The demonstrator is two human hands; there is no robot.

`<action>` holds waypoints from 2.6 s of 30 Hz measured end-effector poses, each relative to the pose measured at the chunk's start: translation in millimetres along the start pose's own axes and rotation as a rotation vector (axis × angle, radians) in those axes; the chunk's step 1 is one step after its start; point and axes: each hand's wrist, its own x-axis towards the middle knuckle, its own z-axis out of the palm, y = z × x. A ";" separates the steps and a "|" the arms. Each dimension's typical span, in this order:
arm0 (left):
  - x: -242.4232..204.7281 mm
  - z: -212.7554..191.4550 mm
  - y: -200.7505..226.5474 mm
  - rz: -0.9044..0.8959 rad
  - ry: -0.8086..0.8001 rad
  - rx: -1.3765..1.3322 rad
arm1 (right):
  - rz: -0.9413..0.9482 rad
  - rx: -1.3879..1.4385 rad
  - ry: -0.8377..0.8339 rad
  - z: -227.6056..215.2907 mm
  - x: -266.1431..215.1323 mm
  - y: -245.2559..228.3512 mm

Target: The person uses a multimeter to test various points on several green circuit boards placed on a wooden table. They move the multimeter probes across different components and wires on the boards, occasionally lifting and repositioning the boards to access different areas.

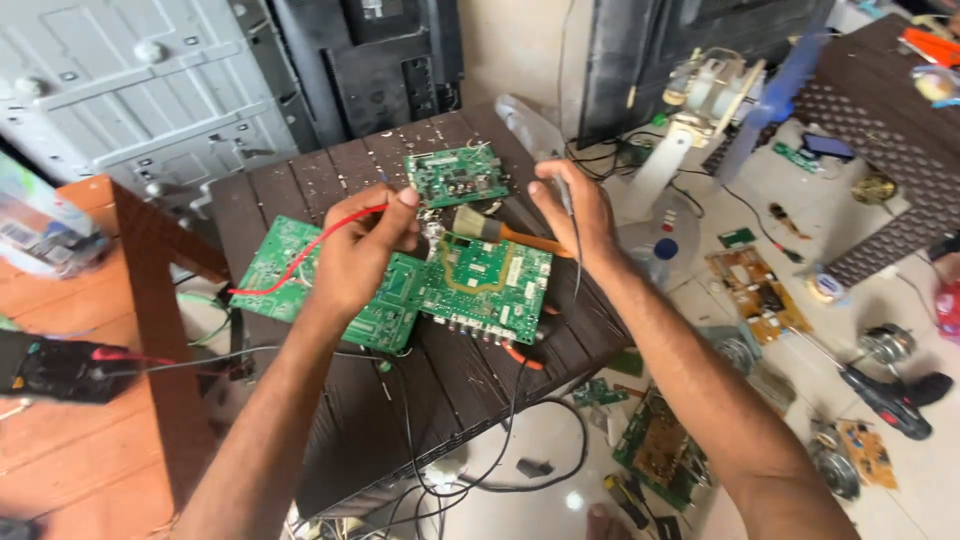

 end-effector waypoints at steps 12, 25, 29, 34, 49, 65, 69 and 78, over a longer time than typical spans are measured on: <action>17.8 14.3 -21.0 -0.091 0.254 -0.181 | 0.402 -0.339 -0.147 10.0 5.6 17.4; 14.4 47.7 -43.4 -0.084 0.093 0.069 | 0.408 -0.359 -0.230 13.8 2.2 26.9; 10.1 59.0 -29.1 -0.110 0.030 0.155 | 0.417 -0.331 -0.235 9.7 -0.5 18.5; 15.6 56.8 -48.8 -0.126 0.051 0.170 | 0.391 -0.326 -0.245 6.7 2.1 16.8; 16.1 57.0 -73.3 0.041 0.034 0.410 | 0.376 -0.317 -0.238 1.9 3.0 6.7; 12.2 53.1 -52.4 0.068 0.008 0.473 | 0.398 -0.365 -0.298 9.7 9.1 4.3; 10.3 58.9 -51.1 0.015 -0.026 0.504 | 0.437 -0.390 -0.291 7.3 6.4 9.7; 9.8 64.0 -37.0 -0.065 -0.039 0.559 | 0.445 -0.360 -0.282 3.9 4.8 7.4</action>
